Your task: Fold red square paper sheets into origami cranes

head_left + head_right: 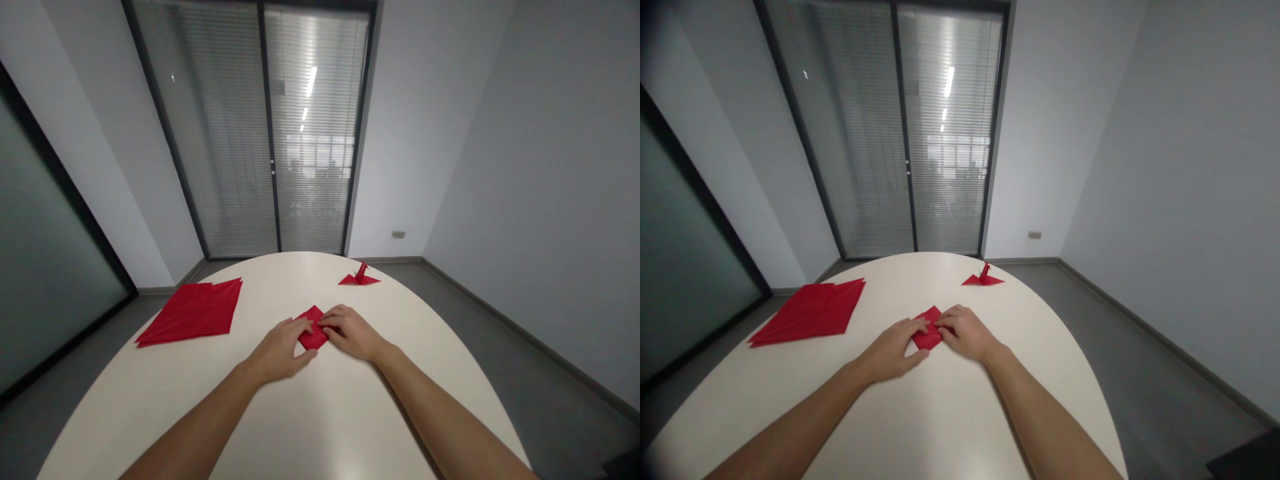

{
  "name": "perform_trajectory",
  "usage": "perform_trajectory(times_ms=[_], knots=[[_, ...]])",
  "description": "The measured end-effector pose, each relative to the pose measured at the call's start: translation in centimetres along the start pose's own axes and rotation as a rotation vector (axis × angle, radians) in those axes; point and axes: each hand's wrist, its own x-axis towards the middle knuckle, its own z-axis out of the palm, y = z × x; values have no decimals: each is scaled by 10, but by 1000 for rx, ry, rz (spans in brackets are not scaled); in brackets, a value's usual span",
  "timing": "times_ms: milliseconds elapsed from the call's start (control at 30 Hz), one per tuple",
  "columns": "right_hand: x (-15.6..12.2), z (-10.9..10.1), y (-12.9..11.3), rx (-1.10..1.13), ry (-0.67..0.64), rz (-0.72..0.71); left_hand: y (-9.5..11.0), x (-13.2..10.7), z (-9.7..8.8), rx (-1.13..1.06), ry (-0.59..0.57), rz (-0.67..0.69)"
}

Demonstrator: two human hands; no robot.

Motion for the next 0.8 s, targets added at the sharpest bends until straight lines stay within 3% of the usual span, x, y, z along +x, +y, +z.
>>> perform_trajectory(times_ms=[500,800], knots=[[2,-3,-8,48,-43,7,-5,2,4,-31,37,-108],[0,6,-4,81,-6,125,-14,2,9,-97,43,-181]])
